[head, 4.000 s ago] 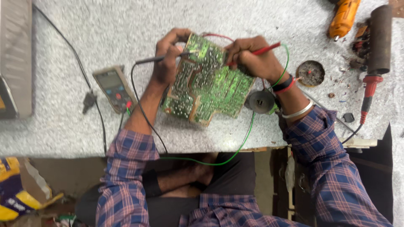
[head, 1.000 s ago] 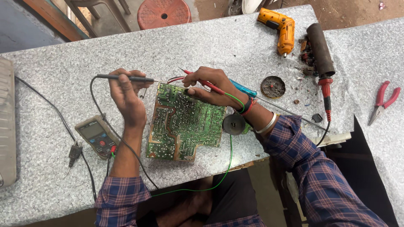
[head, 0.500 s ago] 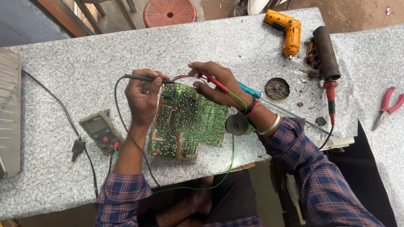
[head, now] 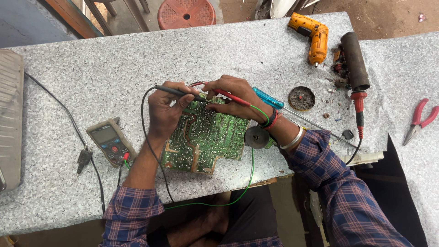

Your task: The person tests a green circuit board using multimeter probes and a handheld yellow device. They repeatedly touch the probes to various points on the board and briefly apply the yellow device to the surface.

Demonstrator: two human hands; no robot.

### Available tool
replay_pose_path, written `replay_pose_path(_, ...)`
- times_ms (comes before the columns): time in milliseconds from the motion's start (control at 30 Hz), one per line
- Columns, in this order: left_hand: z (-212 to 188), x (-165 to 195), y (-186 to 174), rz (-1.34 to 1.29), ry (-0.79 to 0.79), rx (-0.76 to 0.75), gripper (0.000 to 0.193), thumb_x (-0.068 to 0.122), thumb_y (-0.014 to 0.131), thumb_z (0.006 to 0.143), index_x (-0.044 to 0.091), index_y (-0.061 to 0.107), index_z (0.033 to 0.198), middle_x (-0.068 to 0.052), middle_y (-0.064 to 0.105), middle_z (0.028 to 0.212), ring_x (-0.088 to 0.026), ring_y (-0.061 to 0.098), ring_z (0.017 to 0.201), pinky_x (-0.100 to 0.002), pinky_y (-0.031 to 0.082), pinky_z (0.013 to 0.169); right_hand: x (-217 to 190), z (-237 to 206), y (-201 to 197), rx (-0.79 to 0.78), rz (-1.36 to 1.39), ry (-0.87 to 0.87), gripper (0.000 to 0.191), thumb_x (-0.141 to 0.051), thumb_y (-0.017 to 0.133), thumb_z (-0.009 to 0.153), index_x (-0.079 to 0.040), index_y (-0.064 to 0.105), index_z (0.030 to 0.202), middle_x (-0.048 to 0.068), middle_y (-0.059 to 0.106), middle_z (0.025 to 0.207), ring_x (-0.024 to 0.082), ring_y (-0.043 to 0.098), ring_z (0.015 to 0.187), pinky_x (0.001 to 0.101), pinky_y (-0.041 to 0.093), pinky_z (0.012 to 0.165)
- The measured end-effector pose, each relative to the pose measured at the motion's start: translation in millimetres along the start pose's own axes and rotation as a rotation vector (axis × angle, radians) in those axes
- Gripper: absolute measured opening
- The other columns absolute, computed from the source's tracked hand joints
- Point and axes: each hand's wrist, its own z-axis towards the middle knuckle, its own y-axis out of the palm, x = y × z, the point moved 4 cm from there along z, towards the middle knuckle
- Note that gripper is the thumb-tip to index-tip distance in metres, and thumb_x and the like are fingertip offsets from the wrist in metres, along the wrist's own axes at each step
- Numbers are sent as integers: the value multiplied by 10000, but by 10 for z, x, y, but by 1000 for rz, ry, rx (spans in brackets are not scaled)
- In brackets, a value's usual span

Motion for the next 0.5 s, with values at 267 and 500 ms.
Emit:
replay_pose_path(267, -45, 122, 6, 128, 115, 21, 266, 179, 884, 849, 102, 644, 936, -52, 770, 944, -135, 732, 927, -428, 482, 1171, -68, -67, -28, 58, -89, 2, 319, -121, 845, 900, -110, 697, 1182, 44, 735, 950, 211, 696, 879, 356, 548, 797)
replay_pose_path(500, -31, 116, 12, 114, 109, 36, 257, 139, 904, 819, 94, 676, 932, -51, 752, 974, -203, 701, 1110, -418, 539, 1048, -81, -81, -72, 158, -61, -32, 347, -85, 832, 906, -87, 670, 1213, 74, 729, 999, 225, 714, 913, 344, 562, 807)
